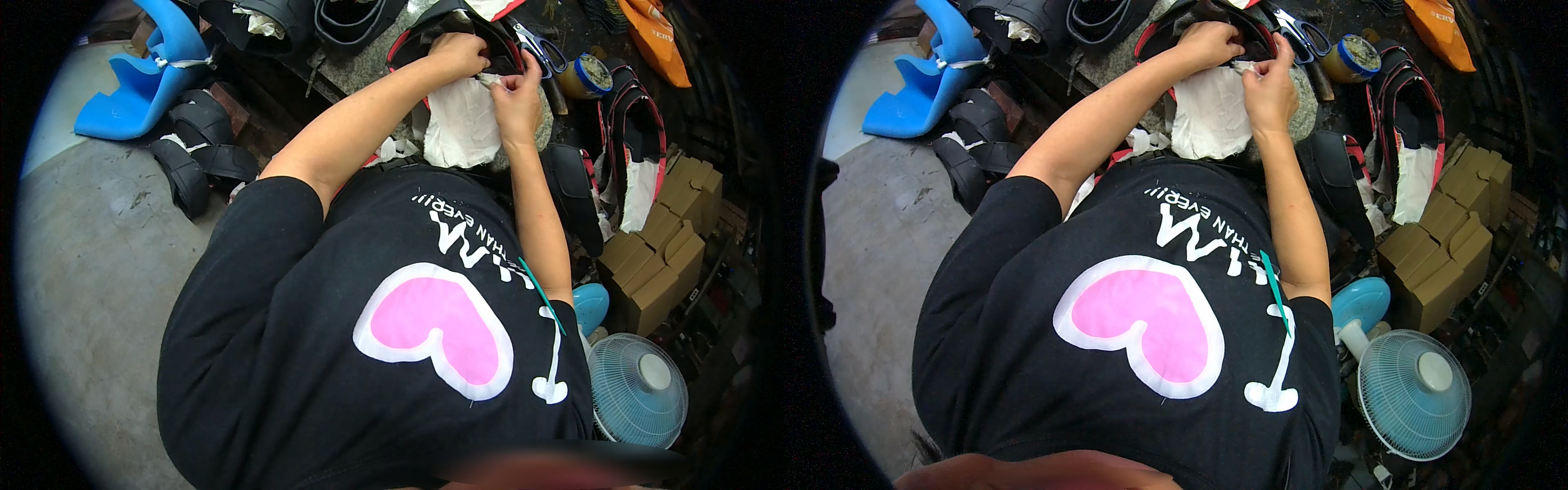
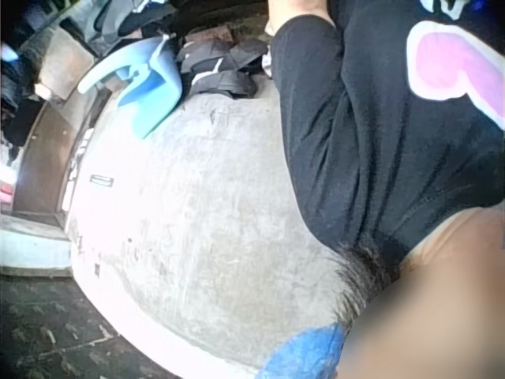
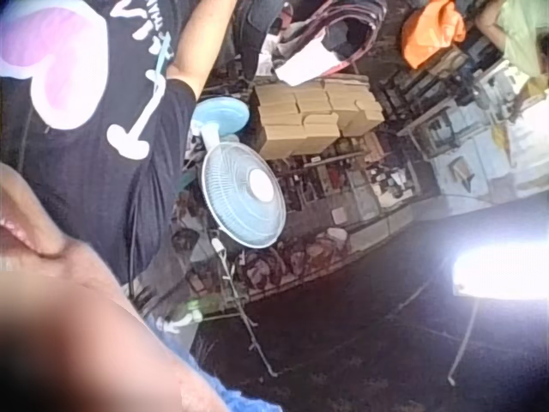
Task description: The person inserts white padding into the interior of a red and black shoe, then uses scissors to trim the excess material flush with the shoe's opening. The person repeats this process on a second shoe, adjusting the padding and cutting it to fit.
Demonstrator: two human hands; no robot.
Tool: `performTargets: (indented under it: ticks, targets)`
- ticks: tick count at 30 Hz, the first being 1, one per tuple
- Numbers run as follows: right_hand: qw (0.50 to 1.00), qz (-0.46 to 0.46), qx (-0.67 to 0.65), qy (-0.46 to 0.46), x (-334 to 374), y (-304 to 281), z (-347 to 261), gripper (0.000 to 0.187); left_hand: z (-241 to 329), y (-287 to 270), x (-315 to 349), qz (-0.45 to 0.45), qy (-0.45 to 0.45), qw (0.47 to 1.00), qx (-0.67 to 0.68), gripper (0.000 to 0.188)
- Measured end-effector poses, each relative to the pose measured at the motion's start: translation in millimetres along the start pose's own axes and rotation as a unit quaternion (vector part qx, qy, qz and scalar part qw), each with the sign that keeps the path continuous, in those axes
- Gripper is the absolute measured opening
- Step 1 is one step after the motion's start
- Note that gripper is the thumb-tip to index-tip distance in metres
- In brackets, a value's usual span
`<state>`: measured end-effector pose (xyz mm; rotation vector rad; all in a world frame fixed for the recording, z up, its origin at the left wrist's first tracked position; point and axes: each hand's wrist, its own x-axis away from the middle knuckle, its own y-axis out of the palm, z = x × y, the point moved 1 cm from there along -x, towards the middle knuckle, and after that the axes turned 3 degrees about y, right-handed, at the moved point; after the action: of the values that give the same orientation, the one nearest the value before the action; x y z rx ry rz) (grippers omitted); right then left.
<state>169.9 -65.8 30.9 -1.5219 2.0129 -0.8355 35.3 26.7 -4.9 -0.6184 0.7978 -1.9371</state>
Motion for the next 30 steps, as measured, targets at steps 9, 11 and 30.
performTargets:
  ticks: [9, 11, 30]
  targets:
    - [0.981, 0.016, -0.186, 0.042, -4, -5, 33, 0.065, 4, 9, 16, 0.004, 0.073, 0.995, 0.071, 0.037]
    - [0.985, -0.003, -0.169, 0.022, 0, -8, 29, 0.069, 4, 8, 17, -0.001, 0.09, 0.995, 0.049, 0.041]
    - [0.992, -0.036, -0.048, -0.115, 13, -9, 20, 0.087, 6, 19, 12, 0.045, 0.035, 0.998, 0.011, 0.028]
